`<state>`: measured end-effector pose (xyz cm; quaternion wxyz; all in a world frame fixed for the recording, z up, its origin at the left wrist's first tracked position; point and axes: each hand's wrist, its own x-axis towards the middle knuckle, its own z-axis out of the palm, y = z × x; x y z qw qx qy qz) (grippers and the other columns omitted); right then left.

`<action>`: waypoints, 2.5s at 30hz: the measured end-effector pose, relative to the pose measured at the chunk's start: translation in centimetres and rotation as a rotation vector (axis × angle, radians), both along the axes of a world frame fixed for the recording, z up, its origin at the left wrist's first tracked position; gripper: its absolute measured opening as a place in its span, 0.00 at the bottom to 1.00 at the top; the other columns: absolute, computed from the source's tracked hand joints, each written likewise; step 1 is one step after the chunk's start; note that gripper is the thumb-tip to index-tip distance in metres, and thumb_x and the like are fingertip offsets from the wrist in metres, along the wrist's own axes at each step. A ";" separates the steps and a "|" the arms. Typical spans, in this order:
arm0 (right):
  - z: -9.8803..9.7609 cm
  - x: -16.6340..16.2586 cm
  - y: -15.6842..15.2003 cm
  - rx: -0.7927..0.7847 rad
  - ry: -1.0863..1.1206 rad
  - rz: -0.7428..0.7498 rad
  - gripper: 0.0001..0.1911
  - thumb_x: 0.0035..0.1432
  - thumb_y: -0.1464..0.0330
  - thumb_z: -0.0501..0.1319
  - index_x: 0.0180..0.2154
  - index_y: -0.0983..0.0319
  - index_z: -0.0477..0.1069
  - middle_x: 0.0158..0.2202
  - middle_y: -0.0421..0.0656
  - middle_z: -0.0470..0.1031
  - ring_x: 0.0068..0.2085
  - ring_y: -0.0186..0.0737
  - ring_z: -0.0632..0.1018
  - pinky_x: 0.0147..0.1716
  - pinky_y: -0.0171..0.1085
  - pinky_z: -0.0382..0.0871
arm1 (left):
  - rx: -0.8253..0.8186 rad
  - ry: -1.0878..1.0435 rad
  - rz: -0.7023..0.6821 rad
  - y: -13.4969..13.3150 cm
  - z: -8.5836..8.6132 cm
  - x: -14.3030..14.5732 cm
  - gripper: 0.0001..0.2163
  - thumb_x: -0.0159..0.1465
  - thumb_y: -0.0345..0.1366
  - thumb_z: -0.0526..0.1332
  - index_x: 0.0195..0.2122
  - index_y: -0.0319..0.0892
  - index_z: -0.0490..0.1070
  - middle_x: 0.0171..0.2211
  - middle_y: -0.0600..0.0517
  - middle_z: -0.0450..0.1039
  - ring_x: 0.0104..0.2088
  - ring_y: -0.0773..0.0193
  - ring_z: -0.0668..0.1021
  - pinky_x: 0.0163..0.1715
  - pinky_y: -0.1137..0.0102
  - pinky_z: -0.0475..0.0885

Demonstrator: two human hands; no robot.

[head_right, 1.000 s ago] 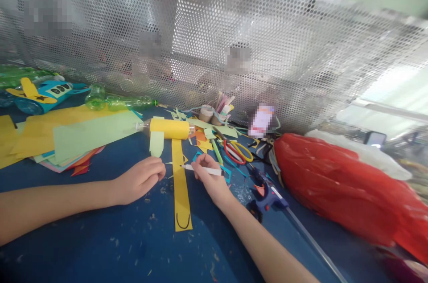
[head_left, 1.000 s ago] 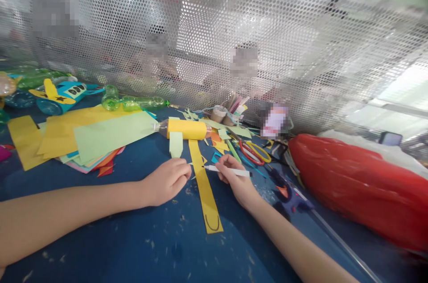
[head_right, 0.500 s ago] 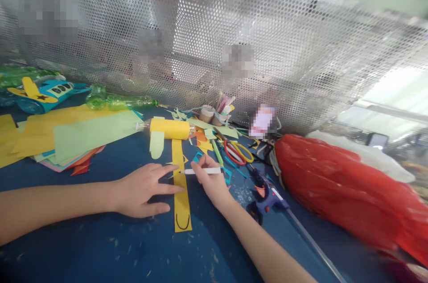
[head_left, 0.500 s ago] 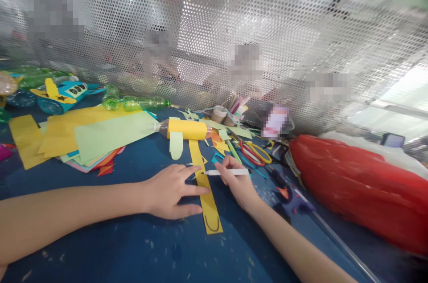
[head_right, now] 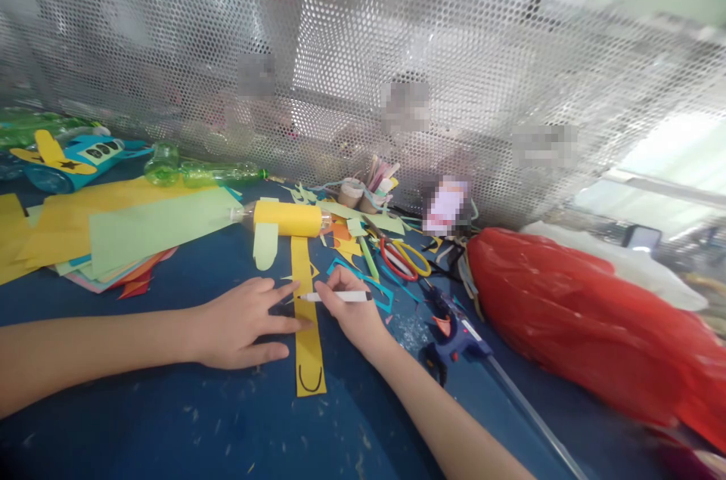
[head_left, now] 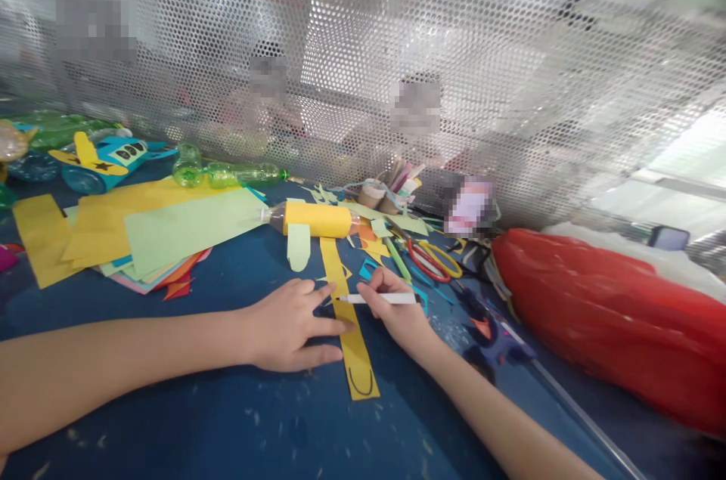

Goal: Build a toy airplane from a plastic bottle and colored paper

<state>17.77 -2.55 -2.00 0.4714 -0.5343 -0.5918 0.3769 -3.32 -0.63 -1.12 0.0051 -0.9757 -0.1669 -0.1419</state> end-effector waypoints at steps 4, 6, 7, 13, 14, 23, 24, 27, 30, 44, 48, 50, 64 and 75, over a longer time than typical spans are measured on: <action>0.1 0.0 -0.1 0.004 -0.015 0.006 0.17 0.51 0.59 0.62 0.21 0.58 0.58 0.13 0.31 0.57 0.17 0.30 0.56 0.19 0.33 0.46 | 0.008 0.011 0.004 0.0 0.0 0.0 0.21 0.65 0.50 0.45 0.54 0.52 0.65 0.54 0.37 0.63 0.40 0.50 0.72 0.37 0.57 0.65; -0.1 0.1 -0.1 0.008 -0.020 0.012 0.16 0.52 0.59 0.62 0.22 0.58 0.58 0.13 0.31 0.57 0.17 0.30 0.56 0.18 0.33 0.47 | 0.013 0.020 0.004 -0.1 0.0 0.0 0.21 0.65 0.50 0.45 0.54 0.52 0.65 0.54 0.37 0.63 0.40 0.50 0.72 0.37 0.57 0.64; -0.1 0.2 -0.1 0.011 -0.023 0.016 0.16 0.52 0.59 0.61 0.22 0.58 0.58 0.13 0.31 0.57 0.17 0.30 0.56 0.18 0.33 0.47 | 0.015 0.024 0.005 -0.1 0.0 0.0 0.21 0.65 0.50 0.45 0.54 0.52 0.66 0.54 0.37 0.63 0.40 0.50 0.72 0.37 0.57 0.64; -0.2 0.4 0.1 0.031 -0.025 0.013 0.16 0.53 0.58 0.61 0.23 0.58 0.57 0.13 0.31 0.57 0.17 0.30 0.57 0.19 0.34 0.48 | 0.023 0.047 0.023 -0.1 0.0 0.0 0.21 0.65 0.50 0.44 0.54 0.52 0.65 0.54 0.37 0.63 0.41 0.50 0.71 0.38 0.57 0.64; -0.1 0.3 0.1 0.036 -0.027 0.003 0.17 0.53 0.58 0.61 0.23 0.58 0.57 0.13 0.31 0.57 0.17 0.30 0.57 0.19 0.34 0.49 | 0.025 0.052 0.024 -0.1 0.0 0.0 0.21 0.65 0.50 0.44 0.54 0.52 0.65 0.55 0.38 0.63 0.41 0.50 0.71 0.38 0.57 0.64; -0.2 0.5 0.0 -0.004 -0.008 0.028 0.17 0.53 0.58 0.61 0.23 0.58 0.57 0.13 0.31 0.58 0.17 0.30 0.57 0.19 0.33 0.48 | 0.014 0.085 0.030 -0.2 0.2 0.0 0.22 0.66 0.49 0.41 0.54 0.54 0.64 0.56 0.37 0.61 0.41 0.50 0.71 0.38 0.56 0.64; -0.3 0.5 0.1 -0.004 -0.006 0.028 0.17 0.54 0.58 0.61 0.23 0.58 0.57 0.13 0.31 0.58 0.17 0.30 0.58 0.19 0.33 0.49 | 0.014 0.082 0.030 -0.2 0.2 0.0 0.22 0.66 0.49 0.41 0.54 0.54 0.64 0.56 0.37 0.61 0.41 0.50 0.71 0.38 0.56 0.64; -0.4 0.6 0.1 -0.011 -0.008 0.019 0.17 0.54 0.57 0.61 0.23 0.58 0.58 0.12 0.31 0.58 0.17 0.30 0.58 0.18 0.33 0.48 | 0.010 0.075 0.025 -0.1 0.2 0.0 0.21 0.66 0.49 0.41 0.54 0.53 0.64 0.55 0.38 0.61 0.42 0.50 0.71 0.38 0.57 0.64; -0.4 0.6 0.2 -0.021 -0.003 0.013 0.17 0.53 0.57 0.61 0.23 0.58 0.58 0.12 0.31 0.58 0.16 0.30 0.57 0.18 0.33 0.48 | -0.002 0.081 0.020 -0.1 0.2 0.0 0.21 0.66 0.49 0.41 0.55 0.54 0.64 0.55 0.38 0.61 0.43 0.49 0.71 0.38 0.57 0.64; -0.2 0.4 0.1 -0.004 -0.036 0.038 0.16 0.54 0.60 0.61 0.23 0.58 0.57 0.13 0.31 0.58 0.17 0.29 0.58 0.19 0.33 0.50 | 0.009 0.054 0.020 -0.1 -0.1 0.0 0.21 0.66 0.49 0.42 0.55 0.53 0.64 0.55 0.38 0.62 0.43 0.49 0.71 0.39 0.57 0.64; -0.2 0.5 0.1 -0.008 -0.026 0.048 0.15 0.54 0.60 0.61 0.23 0.59 0.58 0.13 0.30 0.58 0.17 0.29 0.58 0.19 0.32 0.51 | 0.009 0.053 0.018 -0.1 -0.1 0.0 0.21 0.66 0.49 0.42 0.55 0.53 0.64 0.55 0.38 0.62 0.44 0.49 0.70 0.40 0.56 0.63; -0.1 0.5 0.1 -0.010 -0.021 0.057 0.15 0.54 0.61 0.61 0.23 0.59 0.58 0.13 0.30 0.58 0.17 0.29 0.58 0.19 0.32 0.51 | 0.011 0.057 0.021 -0.1 -0.1 0.0 0.21 0.66 0.49 0.42 0.55 0.54 0.64 0.55 0.38 0.62 0.43 0.49 0.71 0.39 0.57 0.63; -0.3 0.3 0.1 -0.025 -0.047 0.062 0.16 0.52 0.59 0.61 0.22 0.58 0.58 0.13 0.31 0.58 0.17 0.30 0.58 0.19 0.33 0.50 | -0.008 0.046 0.025 -0.1 -0.1 0.0 0.21 0.66 0.49 0.42 0.55 0.53 0.64 0.55 0.38 0.62 0.45 0.48 0.70 0.40 0.56 0.63; -0.7 0.2 0.3 0.019 -0.097 0.004 0.16 0.53 0.59 0.60 0.23 0.58 0.57 0.15 0.32 0.58 0.18 0.31 0.58 0.19 0.33 0.49 | -0.001 0.050 0.024 -0.2 0.3 0.0 0.20 0.66 0.49 0.43 0.54 0.54 0.65 0.55 0.39 0.62 0.40 0.51 0.71 0.38 0.58 0.64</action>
